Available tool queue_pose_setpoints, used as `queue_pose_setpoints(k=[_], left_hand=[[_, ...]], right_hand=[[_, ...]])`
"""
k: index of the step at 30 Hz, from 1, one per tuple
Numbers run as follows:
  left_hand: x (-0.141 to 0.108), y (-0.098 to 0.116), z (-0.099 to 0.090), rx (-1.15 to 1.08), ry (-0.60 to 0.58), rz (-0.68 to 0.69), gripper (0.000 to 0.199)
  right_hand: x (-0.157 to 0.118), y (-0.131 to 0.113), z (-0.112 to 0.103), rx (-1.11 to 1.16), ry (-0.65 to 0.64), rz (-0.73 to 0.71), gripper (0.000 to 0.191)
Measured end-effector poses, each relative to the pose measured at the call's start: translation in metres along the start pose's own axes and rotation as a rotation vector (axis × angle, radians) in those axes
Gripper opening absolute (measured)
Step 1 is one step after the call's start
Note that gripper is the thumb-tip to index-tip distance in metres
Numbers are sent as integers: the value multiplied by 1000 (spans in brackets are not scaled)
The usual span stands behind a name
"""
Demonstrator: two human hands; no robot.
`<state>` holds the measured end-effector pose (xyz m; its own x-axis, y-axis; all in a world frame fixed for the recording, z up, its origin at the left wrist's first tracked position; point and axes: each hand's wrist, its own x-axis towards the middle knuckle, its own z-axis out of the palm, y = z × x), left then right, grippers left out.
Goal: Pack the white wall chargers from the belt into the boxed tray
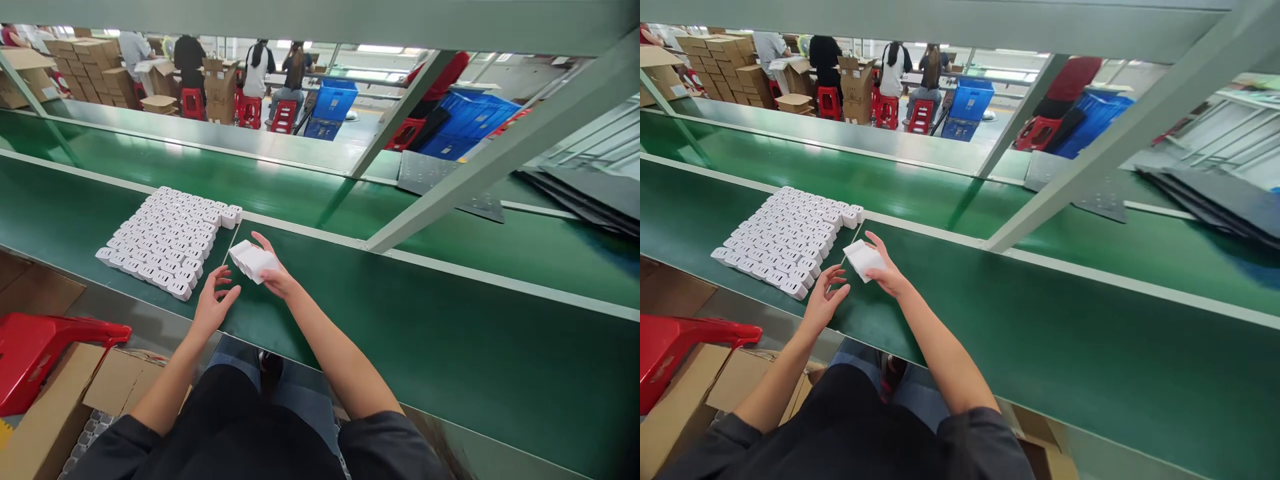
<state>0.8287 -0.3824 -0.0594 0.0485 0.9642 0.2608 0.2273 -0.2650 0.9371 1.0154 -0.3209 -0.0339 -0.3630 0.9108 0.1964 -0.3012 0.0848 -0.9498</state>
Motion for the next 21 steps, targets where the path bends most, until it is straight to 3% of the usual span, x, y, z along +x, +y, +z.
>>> queue_pose_setpoints(k=[3,8,12,16,19,21], left_hand=[[14,16,22,-30,-18,-58,48],[29,26,56,42,-88,-62,60],[41,25,70,118,-126,-46,57],[56,37,67,263,-185,17,58],[66,54,62,478,-329,128,65],[71,62,64,636,-478,195,64]], right_hand=[[-27,0,-3,265,114,52,107],[-43,3,-10,315,240,-8,108],[-40,7,-8,203,214,-41,124],[-48,-1,-22,63,95,9,135],[-71,-14,-50,-136,73,76,132],[-92,-23,-67,-266,143,75,116]])
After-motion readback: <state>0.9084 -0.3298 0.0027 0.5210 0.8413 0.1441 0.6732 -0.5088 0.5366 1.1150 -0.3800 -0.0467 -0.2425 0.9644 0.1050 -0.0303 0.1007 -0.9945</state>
